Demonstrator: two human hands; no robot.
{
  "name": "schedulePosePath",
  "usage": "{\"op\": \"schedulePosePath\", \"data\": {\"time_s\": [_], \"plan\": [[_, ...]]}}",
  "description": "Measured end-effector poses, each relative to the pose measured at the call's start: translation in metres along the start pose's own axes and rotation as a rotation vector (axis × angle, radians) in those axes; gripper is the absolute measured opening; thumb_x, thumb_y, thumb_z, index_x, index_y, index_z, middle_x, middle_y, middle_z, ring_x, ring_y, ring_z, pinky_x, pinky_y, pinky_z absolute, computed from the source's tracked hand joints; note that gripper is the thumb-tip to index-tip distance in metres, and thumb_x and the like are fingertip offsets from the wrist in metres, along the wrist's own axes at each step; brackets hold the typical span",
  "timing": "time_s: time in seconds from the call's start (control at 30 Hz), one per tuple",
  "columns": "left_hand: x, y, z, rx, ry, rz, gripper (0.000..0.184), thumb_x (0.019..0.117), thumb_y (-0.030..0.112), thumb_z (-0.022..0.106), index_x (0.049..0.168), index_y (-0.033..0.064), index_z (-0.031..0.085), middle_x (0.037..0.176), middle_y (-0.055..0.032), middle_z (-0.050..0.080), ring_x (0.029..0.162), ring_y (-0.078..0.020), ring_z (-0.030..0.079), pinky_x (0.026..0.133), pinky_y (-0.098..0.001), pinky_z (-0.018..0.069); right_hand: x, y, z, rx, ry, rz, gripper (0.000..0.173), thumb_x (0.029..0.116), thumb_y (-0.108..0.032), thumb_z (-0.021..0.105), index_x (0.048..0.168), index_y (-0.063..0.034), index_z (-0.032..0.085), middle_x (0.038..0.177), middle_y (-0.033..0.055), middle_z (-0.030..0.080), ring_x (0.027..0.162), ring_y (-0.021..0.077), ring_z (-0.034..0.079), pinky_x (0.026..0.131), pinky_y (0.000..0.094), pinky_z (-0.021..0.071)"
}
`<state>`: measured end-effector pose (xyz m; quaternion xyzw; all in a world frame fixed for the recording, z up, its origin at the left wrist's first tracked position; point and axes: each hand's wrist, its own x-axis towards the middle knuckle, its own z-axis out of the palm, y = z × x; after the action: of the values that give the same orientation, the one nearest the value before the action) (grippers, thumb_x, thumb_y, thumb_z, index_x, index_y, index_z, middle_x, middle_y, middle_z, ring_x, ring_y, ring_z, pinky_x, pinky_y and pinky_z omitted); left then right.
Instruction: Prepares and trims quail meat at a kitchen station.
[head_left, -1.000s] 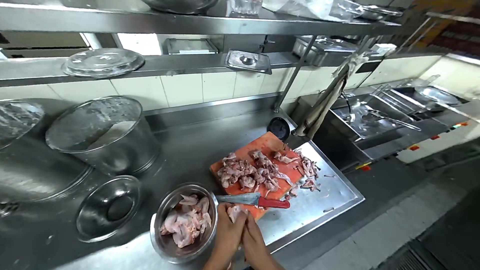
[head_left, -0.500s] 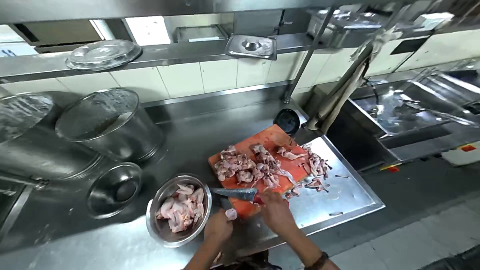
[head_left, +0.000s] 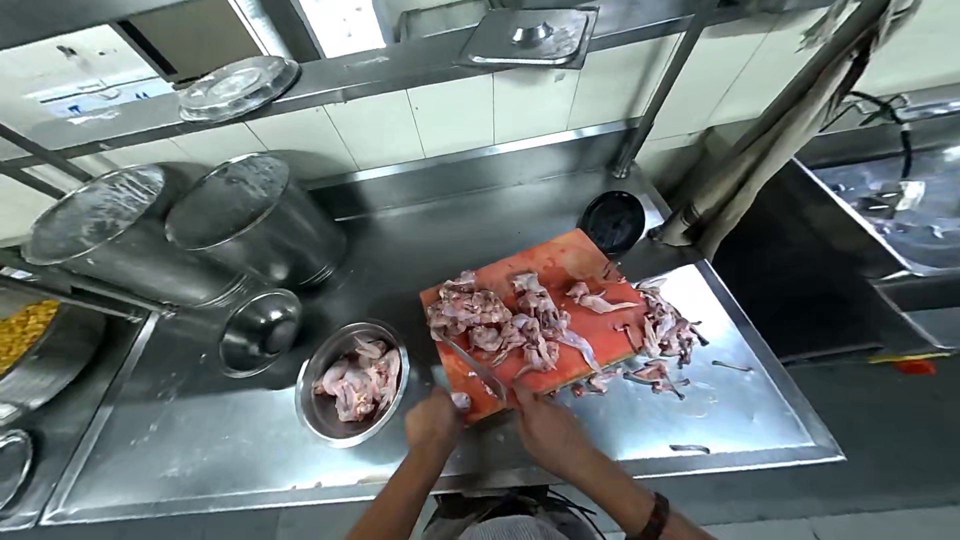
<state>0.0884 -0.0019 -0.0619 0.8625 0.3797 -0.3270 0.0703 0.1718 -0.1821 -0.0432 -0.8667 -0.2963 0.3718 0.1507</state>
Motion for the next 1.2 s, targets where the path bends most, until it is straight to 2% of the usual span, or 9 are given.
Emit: {"op": "schedulePosePath", "data": {"time_s": [0.07, 0.17, 0.23, 0.33, 0.6, 0.87, 0.97, 1.1, 1.2], "plan": [[-0.003, 0.008, -0.003, 0.008, 0.017, -0.021, 0.045, 0.0946, 0.034, 0.058, 0.130, 0.0065, 0.058, 0.118, -0.0152, 0.071, 0.106, -0.0353, 0.070, 0.085, -0.0563, 0.0575, -0.005, 0.008, 0.010, 0.099, -0.023, -0.007, 0.051, 0.1074, -0.033, 0.047, 0.155, -0.0156, 0.037, 0.117, 0.0190, 0.070, 0.105, 0.0368, 0.071, 0.092, 0.0557, 0.0564], [-0.003, 0.015, -0.004, 0.017, 0.035, -0.024, 0.039, 0.0974, 0.025, 0.054, 0.130, 0.0054, 0.058, 0.119, -0.0150, 0.070, 0.106, -0.0342, 0.071, 0.084, -0.0547, 0.0580, -0.013, 0.006, 0.017, 0.098, -0.061, 0.017, 0.051, 0.1066, -0.027, 0.047, 0.154, -0.0119, 0.037, 0.125, 0.0200, 0.066, 0.108, 0.0364, 0.070, 0.094, 0.0532, 0.0568], [-0.002, 0.017, -0.005, 0.023, 0.034, -0.022, 0.038, 0.0979, 0.023, 0.052, 0.131, 0.0041, 0.057, 0.121, -0.0158, 0.069, 0.108, -0.0344, 0.070, 0.085, -0.0548, 0.0578, -0.016, 0.001, 0.015, 0.093, -0.086, 0.048, 0.043, 0.1047, -0.025, 0.047, 0.143, -0.0051, 0.044, 0.127, 0.0204, 0.063, 0.108, 0.0349, 0.069, 0.092, 0.0503, 0.0575], [-0.001, 0.019, -0.004, 0.052, 0.036, -0.021, 0.036, 0.0984, 0.019, 0.050, 0.130, 0.0030, 0.057, 0.123, -0.0162, 0.069, 0.109, -0.0343, 0.070, 0.086, -0.0546, 0.0576, -0.020, 0.003, 0.016, 0.085, -0.083, 0.038, 0.038, 0.1038, -0.027, 0.048, 0.135, -0.0047, 0.048, 0.116, 0.0183, 0.067, 0.101, 0.0336, 0.071, 0.086, 0.0501, 0.0588], [-0.003, 0.022, -0.006, 0.063, 0.030, -0.016, 0.037, 0.1028, 0.021, 0.042, 0.130, 0.0016, 0.058, 0.123, -0.0167, 0.069, 0.110, -0.0347, 0.069, 0.086, -0.0535, 0.0574, -0.030, -0.003, 0.011, -0.030, -0.177, 0.047, 0.038, 0.1064, -0.023, 0.042, 0.141, -0.0085, 0.045, 0.115, 0.0198, 0.067, 0.100, 0.0379, 0.072, 0.084, 0.0543, 0.0591], [-0.003, 0.021, -0.007, 0.065, 0.003, 0.003, 0.035, 0.1018, 0.019, 0.044, 0.129, 0.0022, 0.059, 0.123, -0.0157, 0.068, 0.110, -0.0341, 0.069, 0.085, -0.0529, 0.0577, -0.031, -0.006, 0.007, -0.044, -0.207, 0.043, 0.035, 0.1079, -0.026, 0.042, 0.138, -0.0090, 0.046, 0.109, 0.0184, 0.068, 0.098, 0.0370, 0.072, 0.083, 0.0534, 0.0590], [-0.004, 0.024, -0.008, 0.053, -0.023, -0.010, 0.035, 0.1022, 0.020, 0.044, 0.129, 0.0020, 0.059, 0.125, -0.0157, 0.068, 0.111, -0.0339, 0.069, 0.086, -0.0532, 0.0574, -0.011, -0.019, 0.012, -0.028, -0.192, 0.016, 0.040, 0.1084, -0.026, 0.040, 0.145, -0.0095, 0.041, 0.107, 0.0183, 0.069, 0.098, 0.0370, 0.072, 0.083, 0.0541, 0.0590], [-0.004, 0.019, -0.012, 0.031, -0.061, -0.011, 0.034, 0.0994, 0.023, 0.051, 0.125, 0.0027, 0.061, 0.124, -0.0156, 0.068, 0.111, -0.0346, 0.068, 0.086, -0.0550, 0.0569, 0.014, -0.037, 0.024, -0.046, -0.130, -0.001, 0.035, 0.1072, -0.025, 0.040, 0.137, -0.0082, 0.045, 0.106, 0.0171, 0.070, 0.098, 0.0360, 0.073, 0.082, 0.0531, 0.0595], [-0.001, 0.020, -0.010, -0.001, -0.085, -0.031, 0.035, 0.0980, 0.028, 0.055, 0.124, 0.0057, 0.064, 0.123, -0.0146, 0.069, 0.112, -0.0337, 0.068, 0.087, -0.0552, 0.0568, -0.005, -0.027, 0.028, -0.020, -0.151, 0.034, 0.039, 0.1079, -0.027, 0.040, 0.143, -0.0096, 0.043, 0.106, 0.0167, 0.070, 0.097, 0.0353, 0.073, 0.083, 0.0527, 0.0594]]}}
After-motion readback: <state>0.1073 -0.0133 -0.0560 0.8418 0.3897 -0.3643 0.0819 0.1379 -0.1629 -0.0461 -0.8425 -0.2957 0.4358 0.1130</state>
